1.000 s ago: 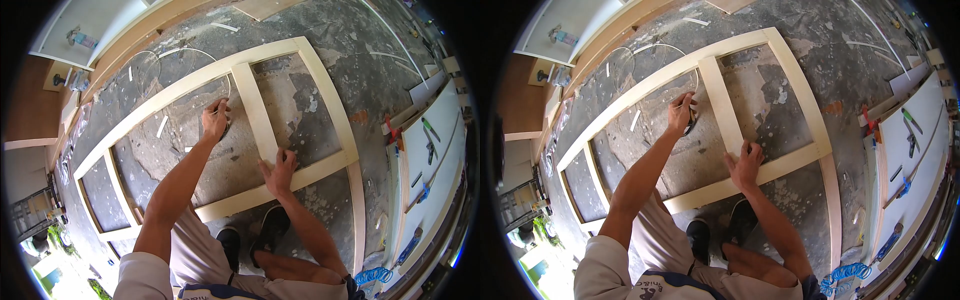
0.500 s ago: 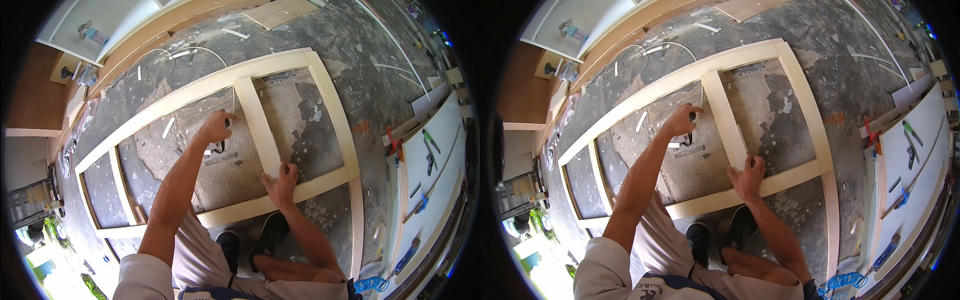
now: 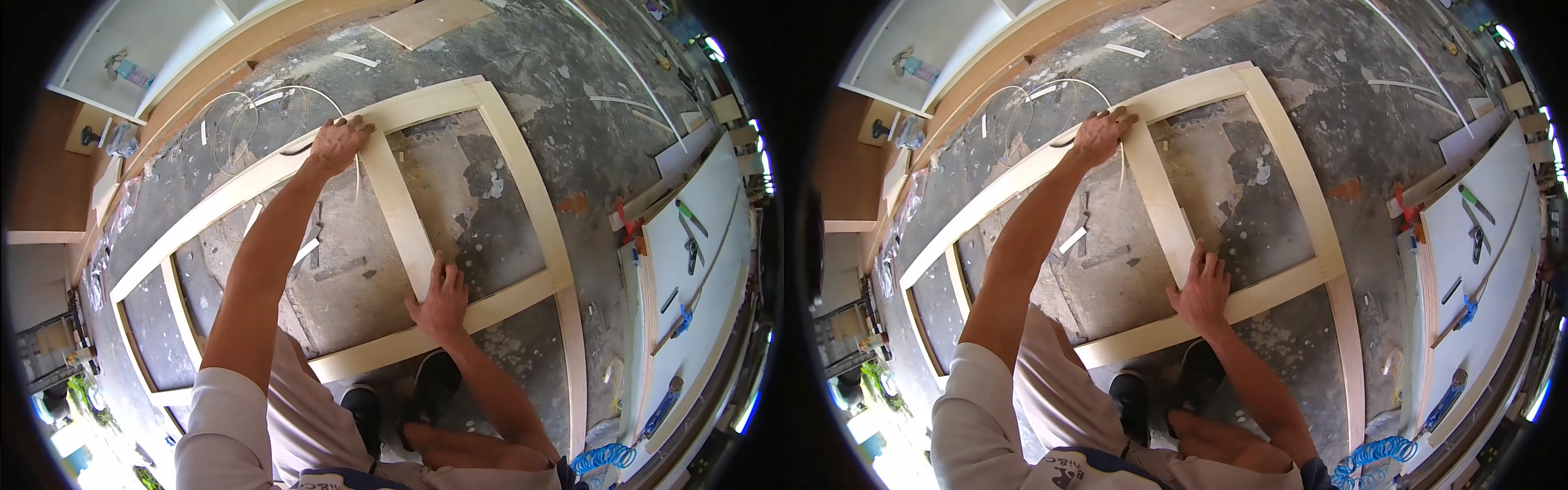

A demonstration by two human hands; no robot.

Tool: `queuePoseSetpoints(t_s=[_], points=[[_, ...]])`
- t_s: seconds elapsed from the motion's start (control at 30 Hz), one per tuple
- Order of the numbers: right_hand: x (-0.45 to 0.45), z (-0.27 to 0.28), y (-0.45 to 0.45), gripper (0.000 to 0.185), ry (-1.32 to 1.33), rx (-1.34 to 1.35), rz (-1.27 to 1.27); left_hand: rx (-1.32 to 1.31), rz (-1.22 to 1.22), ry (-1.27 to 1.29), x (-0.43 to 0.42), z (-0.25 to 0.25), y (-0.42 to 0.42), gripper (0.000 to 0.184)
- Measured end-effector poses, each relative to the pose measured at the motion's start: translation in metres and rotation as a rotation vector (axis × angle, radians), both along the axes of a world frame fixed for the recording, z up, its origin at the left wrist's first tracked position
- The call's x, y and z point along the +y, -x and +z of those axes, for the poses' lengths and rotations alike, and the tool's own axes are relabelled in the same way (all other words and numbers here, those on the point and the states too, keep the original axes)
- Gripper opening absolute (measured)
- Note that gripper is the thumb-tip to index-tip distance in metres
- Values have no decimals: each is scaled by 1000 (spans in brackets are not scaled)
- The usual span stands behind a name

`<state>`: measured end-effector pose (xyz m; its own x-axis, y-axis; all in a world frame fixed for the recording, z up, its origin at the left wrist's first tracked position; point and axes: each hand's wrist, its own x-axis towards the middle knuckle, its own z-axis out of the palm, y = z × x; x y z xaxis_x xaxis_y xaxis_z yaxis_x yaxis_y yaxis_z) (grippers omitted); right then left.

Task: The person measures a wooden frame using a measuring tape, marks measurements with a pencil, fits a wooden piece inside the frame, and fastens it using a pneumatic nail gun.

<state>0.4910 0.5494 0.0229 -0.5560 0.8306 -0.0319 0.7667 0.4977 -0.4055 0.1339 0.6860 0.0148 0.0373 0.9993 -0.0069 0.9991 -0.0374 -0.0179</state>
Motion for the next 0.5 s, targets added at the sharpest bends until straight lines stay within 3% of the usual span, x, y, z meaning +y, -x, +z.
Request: queuePoseSetpoints(t_s=[0.07,0.33,0.5], points=[[-2,-1,-8,98,22,-33,10,26,-12,-8,-3,3,-2,55],[-8,-10,-18,91,71,254,1,97,-15,-40,-8,-2,-1,52],[-8,-14,-20,84,14,215,28,96,1,-20,-7,2,-3,53]])
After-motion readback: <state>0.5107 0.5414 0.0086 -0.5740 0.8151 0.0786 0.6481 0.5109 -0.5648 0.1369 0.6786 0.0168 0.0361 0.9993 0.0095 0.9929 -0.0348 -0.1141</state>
